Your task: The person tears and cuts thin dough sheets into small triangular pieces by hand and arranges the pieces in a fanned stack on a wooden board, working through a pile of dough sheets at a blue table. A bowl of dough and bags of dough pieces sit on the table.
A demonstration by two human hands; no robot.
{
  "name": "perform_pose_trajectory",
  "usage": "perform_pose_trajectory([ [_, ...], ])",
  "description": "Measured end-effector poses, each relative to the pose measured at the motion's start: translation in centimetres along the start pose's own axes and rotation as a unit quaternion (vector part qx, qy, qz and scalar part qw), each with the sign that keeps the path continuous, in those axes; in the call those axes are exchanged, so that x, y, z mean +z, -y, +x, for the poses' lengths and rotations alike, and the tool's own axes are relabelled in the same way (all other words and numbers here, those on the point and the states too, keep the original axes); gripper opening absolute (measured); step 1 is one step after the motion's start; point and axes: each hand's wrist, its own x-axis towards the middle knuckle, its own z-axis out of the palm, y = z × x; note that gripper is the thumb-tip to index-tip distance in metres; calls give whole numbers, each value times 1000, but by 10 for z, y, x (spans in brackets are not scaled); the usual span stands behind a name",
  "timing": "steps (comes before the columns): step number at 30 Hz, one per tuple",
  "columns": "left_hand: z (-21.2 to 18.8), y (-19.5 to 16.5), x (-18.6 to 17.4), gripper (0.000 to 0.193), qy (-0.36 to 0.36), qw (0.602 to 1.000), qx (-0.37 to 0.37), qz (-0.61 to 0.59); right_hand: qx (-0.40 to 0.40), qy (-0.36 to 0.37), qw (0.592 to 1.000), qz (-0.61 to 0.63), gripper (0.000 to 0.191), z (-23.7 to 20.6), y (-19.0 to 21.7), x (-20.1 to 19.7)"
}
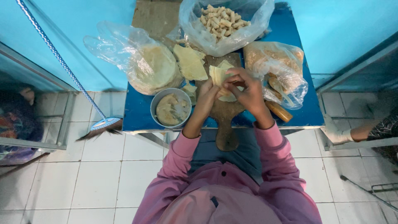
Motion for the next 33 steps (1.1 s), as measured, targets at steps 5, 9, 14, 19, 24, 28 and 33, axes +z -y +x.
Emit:
perform_pose_trajectory([
  [5,1,4,0,37,20,1000,11,-4,-14,3,1000,27,49,0,5,-2],
  [9,2,10,-3,36,22,999,6,-23,-59,-2,997,-54,51,-2,11,-4],
  [14,6,12,-2,33,10,1000,5,-17,-141,-15,980,-138,45,-5,10,0],
  [19,7,9,-1,37,-2,1000,3,1,-4,-64,997,-31,43,-2,4,1],
  [24,3,5,-3,35,-41,998,-33,40,-23,-69,997,4,49,0,4,3],
  [28,4,9,-2,33,-39,983,67,165,-106,-46,991,-61,49,-3,1,10],
  [33,2,-3,1,35,-71,991,84,75,15,-134,984,118,48,6,-12,-4],
])
